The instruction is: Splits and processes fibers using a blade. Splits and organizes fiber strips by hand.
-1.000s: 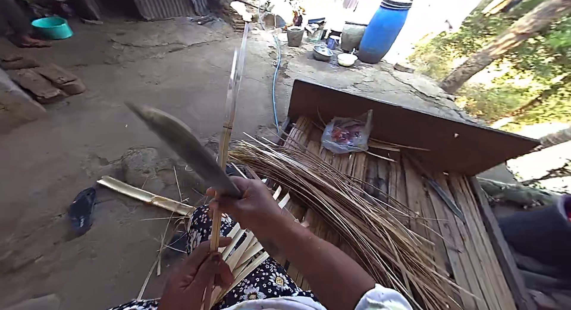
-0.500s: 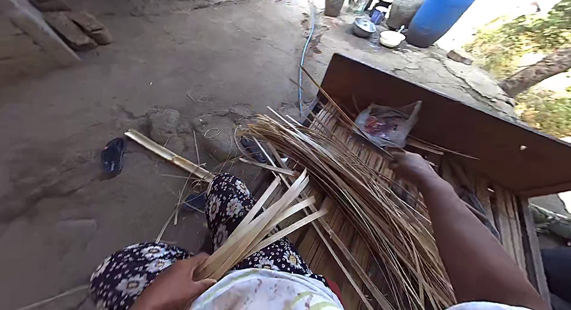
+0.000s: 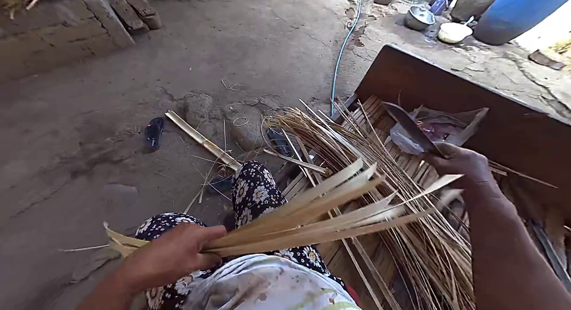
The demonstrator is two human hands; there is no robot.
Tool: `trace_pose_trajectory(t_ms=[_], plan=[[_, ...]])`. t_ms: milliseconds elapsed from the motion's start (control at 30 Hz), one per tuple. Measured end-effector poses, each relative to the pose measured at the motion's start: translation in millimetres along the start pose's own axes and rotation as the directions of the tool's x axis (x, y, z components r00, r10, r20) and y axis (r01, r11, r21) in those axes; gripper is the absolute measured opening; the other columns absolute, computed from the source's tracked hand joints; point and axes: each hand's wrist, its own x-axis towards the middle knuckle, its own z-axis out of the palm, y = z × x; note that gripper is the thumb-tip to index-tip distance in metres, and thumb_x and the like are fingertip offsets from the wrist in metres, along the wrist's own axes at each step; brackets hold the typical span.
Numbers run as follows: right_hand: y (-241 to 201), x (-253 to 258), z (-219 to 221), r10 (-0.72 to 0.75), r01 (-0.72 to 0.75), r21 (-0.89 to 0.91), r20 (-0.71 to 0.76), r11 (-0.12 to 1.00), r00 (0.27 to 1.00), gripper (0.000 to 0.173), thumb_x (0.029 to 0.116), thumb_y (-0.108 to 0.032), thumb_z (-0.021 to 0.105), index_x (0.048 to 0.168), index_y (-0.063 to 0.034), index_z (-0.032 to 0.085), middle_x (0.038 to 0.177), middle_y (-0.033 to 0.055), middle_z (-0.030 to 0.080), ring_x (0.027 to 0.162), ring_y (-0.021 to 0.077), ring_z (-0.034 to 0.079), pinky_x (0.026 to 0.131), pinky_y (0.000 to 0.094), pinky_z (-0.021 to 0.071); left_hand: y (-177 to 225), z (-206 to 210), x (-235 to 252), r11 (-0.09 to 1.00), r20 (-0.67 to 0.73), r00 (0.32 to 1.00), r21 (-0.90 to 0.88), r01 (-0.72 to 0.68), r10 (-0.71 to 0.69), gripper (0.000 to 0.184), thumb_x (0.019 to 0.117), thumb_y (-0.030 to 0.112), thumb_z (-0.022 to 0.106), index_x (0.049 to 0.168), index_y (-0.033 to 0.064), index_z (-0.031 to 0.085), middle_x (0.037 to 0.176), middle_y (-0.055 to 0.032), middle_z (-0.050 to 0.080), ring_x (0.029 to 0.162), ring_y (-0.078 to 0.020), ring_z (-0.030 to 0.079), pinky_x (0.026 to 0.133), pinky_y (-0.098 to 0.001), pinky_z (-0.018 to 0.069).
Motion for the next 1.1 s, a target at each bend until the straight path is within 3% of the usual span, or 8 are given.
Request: trace_pose_trajectory(t_ms=[133, 233, 333, 533, 667, 733, 900, 1100], plan=[[-53.0, -2.2, -2.4, -0.057, 0.052, 0.137, 0.026, 0.989, 0.998, 0.033, 0.1050, -0.033, 0.060, 0.115, -0.0026, 0.068, 0.090, 0.0304, 0.066, 0.075, 0.0478, 0.063, 0.068, 0.0730, 0.0470, -21.8, -34.3, -50.0, 0.926, -0.408, 0.890, -0.376, 0.039, -0.203, 0.035, 0.0904, 0.023, 0.073, 0.123, 0.0116, 0.066, 0.093, 0.0012, 0.074, 0.082, -0.0102, 0.072, 0.078, -0.0338, 0.0621], [-114.7, -31.0, 18.7, -0.346, 0.332, 0.181, 0.054, 0.926, 0.937, 0.031, 0.1041, -0.026, 0.058, 0.110, 0.0031, 0.068, 0.092, 0.0298, 0.068, 0.080, 0.0490, 0.066, 0.071, 0.0733, 0.0478, -43.6, -53.8, -75.4, 0.836, -0.551, 0.759, -0.548, -0.015, -0.348, 0.040, 0.0988, 0.018, 0.064, 0.136, 0.0029, 0.056, 0.088, -0.0021, 0.072, 0.076, -0.0116, 0.072, 0.076, -0.0301, 0.0625], [-190.9, -88.8, 55.9, -0.678, 0.637, 0.283, 0.072, 0.717, 0.731, 0.027, 0.0992, -0.018, 0.065, 0.121, -0.0060, 0.074, 0.102, 0.0236, 0.074, 0.087, 0.0448, 0.072, 0.074, 0.0705, 0.0535, -64.4, -62.9, -97.3, 0.761, -0.593, 0.704, -0.638, -0.116, -0.390, 0.035, 0.1042, 0.016, 0.054, 0.136, 0.0015, 0.053, 0.086, -0.0046, 0.069, 0.073, -0.0135, 0.071, 0.072, -0.0298, 0.0626], [-288.2, -201.3, 181.2, -0.913, 0.809, 0.429, 0.257, 0.401, 0.317, 0.033, 0.0936, -0.035, 0.071, 0.121, -0.0166, 0.076, 0.094, 0.0152, 0.075, 0.073, 0.0374, 0.073, 0.060, 0.0612, 0.0582, -64.5, -64.9, -122.8, 0.623, -0.624, 0.598, -0.741, -0.250, -0.503, 0.023, 0.1079, 0.013, 0.050, 0.128, 0.0021, 0.051, 0.090, -0.0116, 0.071, 0.075, -0.0209, 0.074, 0.072, -0.0345, 0.0643], [-319.3, -214.4, 204.3, -0.779, 0.814, 0.419, 0.624, 0.401, 0.062, 0.043, 0.0988, -0.045, 0.063, 0.130, -0.0167, 0.070, 0.125, 0.0158, 0.069, 0.122, 0.0402, 0.062, 0.093, 0.0605, 0.0539, -65.0, -63.1, -135.3, 0.653, -0.641, 0.578, -0.722, -0.229, -0.505, 0.030, 0.1070, 0.010, 0.051, 0.135, 0.0019, 0.050, 0.091, -0.0107, 0.069, 0.074, -0.0182, 0.073, 0.071, -0.0309, 0.0637], [-333.1, -198.9, 194.6, -0.789, 0.765, 0.477, 0.610, 0.434, 0.067, 0.048, 0.0980, -0.046, 0.065, 0.133, -0.0135, 0.068, 0.130, 0.0170, 0.067, 0.127, 0.0404, 0.059, 0.099, 0.0605, 0.0512, -65.1, -61.6, -135.8, 0.679, -0.648, 0.586, -0.703, -0.214, -0.487, 0.031, 0.1065, 0.011, 0.053, 0.136, 0.0016, 0.051, 0.091, -0.0106, 0.070, 0.075, -0.0178, 0.073, 0.071, -0.0298, 0.0631], [-366.9, -175.0, 149.1, -0.880, 0.647, 0.617, 0.433, 0.449, 0.197, 0.035, 0.1024, -0.030, 0.062, 0.129, -0.0092, 0.070, 0.116, 0.0162, 0.072, 0.105, 0.0323, 0.070, 0.094, 0.0548, 0.0547, -57.2, -57.2, -127.1, 0.715, -0.664, 0.598, -0.669, -0.205, -0.449, 0.025, 0.1061, 0.010, 0.054, 0.130, 0.0017, 0.054, 0.088, -0.0080, 0.070, 0.071, -0.0142, 0.071, 0.070, -0.0278, 0.0623], [-391.9, -193.7, 151.3, -0.873, 0.561, 0.688, 0.465, 0.461, 0.148, 0.044, 0.0988, -0.032, 0.068, 0.138, -0.0110, 0.065, 0.122, 0.0136, 0.068, 0.092, 0.0238, 0.068, 0.088, 0.0451, 0.0566, -45.5, -81.1, -150.8, 0.605, -0.730, 0.668, -0.600, -0.523, -0.146, 0.025, 0.1038, 0.008, 0.048, 0.127, 0.0037, 0.056, 0.081, -0.0059, 0.071, 0.069, -0.0154, 0.073, 0.064, -0.0300, 0.0647]])
